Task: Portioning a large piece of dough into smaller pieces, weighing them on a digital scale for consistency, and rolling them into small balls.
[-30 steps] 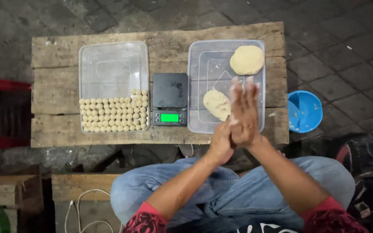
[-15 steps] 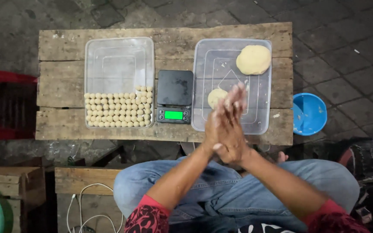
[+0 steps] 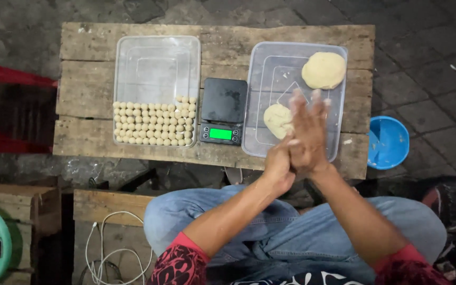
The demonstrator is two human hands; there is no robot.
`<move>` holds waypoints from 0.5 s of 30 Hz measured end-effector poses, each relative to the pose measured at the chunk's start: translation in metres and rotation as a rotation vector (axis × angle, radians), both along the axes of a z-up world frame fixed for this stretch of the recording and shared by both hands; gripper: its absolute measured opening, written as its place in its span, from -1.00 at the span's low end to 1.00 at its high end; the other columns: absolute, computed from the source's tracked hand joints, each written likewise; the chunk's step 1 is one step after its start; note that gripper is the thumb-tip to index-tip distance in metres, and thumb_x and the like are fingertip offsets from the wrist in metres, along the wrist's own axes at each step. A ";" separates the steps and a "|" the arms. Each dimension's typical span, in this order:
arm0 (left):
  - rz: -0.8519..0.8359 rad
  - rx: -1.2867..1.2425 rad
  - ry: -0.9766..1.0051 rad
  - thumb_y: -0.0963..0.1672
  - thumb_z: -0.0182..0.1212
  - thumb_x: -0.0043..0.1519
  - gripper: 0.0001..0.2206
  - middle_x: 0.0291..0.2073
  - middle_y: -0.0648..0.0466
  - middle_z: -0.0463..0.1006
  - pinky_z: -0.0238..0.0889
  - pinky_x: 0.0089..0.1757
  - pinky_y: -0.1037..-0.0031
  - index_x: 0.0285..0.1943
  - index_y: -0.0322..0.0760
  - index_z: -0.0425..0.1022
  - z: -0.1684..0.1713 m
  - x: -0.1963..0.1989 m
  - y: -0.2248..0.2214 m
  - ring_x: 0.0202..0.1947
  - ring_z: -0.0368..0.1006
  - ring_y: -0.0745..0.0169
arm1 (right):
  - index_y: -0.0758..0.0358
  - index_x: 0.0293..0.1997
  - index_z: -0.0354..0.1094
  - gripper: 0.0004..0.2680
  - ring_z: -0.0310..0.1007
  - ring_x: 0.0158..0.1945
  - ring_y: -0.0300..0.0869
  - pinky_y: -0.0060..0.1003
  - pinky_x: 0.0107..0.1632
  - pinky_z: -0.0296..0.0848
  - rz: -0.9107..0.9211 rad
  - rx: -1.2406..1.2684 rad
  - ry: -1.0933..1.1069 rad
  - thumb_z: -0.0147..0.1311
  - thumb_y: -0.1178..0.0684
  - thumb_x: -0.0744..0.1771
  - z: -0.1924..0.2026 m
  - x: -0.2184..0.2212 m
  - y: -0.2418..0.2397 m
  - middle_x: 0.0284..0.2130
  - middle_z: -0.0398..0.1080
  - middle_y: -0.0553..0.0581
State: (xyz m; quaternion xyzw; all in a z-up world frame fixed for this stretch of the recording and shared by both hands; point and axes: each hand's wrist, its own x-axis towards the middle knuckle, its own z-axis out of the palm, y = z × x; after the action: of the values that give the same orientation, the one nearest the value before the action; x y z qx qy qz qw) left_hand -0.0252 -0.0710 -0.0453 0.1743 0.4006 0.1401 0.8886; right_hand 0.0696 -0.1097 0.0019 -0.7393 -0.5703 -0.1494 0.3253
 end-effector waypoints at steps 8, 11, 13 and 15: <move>-0.135 0.326 -0.146 -0.32 0.21 0.23 -0.71 -0.06 -0.32 0.59 0.60 -0.14 0.37 0.14 -0.60 0.42 0.073 0.003 0.066 -0.11 0.62 -0.08 | 0.52 0.49 0.05 -0.44 -0.17 0.55 0.31 0.10 0.53 -0.38 -0.136 0.214 0.271 -0.45 -0.25 0.47 0.036 0.003 -0.004 0.48 0.04 0.41; -0.227 0.652 -0.069 -0.21 0.39 0.19 -0.71 -0.19 -0.18 0.67 0.60 -0.43 0.47 0.10 -0.38 0.56 0.093 -0.001 0.114 -0.32 0.67 0.08 | 0.54 0.47 0.11 -0.50 -0.13 0.53 0.30 0.14 0.52 -0.31 -0.126 0.210 0.327 -0.36 -0.17 0.48 0.034 0.001 0.000 0.45 0.07 0.45; -0.184 0.773 -0.012 -0.21 0.40 0.16 -0.74 -0.23 -0.12 0.68 0.52 -0.45 0.56 0.03 -0.34 0.60 0.092 -0.004 0.140 -0.36 0.61 0.24 | 0.54 0.44 0.16 -0.53 -0.07 0.52 0.32 0.15 0.52 -0.29 -0.134 0.199 0.351 -0.30 -0.13 0.48 0.034 -0.004 0.000 0.43 0.11 0.45; -0.138 0.896 0.034 -0.21 0.40 0.13 -0.78 -0.27 -0.06 0.68 0.45 -0.46 0.65 -0.04 -0.31 0.65 0.088 -0.002 0.168 -0.39 0.56 0.40 | 0.54 0.42 0.21 -0.57 -0.02 0.50 0.33 0.16 0.51 -0.26 -0.144 0.192 0.364 -0.25 -0.08 0.48 0.034 -0.002 0.002 0.41 0.15 0.45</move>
State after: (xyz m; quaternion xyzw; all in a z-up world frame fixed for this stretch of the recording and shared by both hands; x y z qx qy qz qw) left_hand -0.0276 0.0971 0.0426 0.5702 0.3022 0.2371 0.7261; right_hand 0.0680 -0.1076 0.0360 -0.7587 -0.4309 -0.0901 0.4802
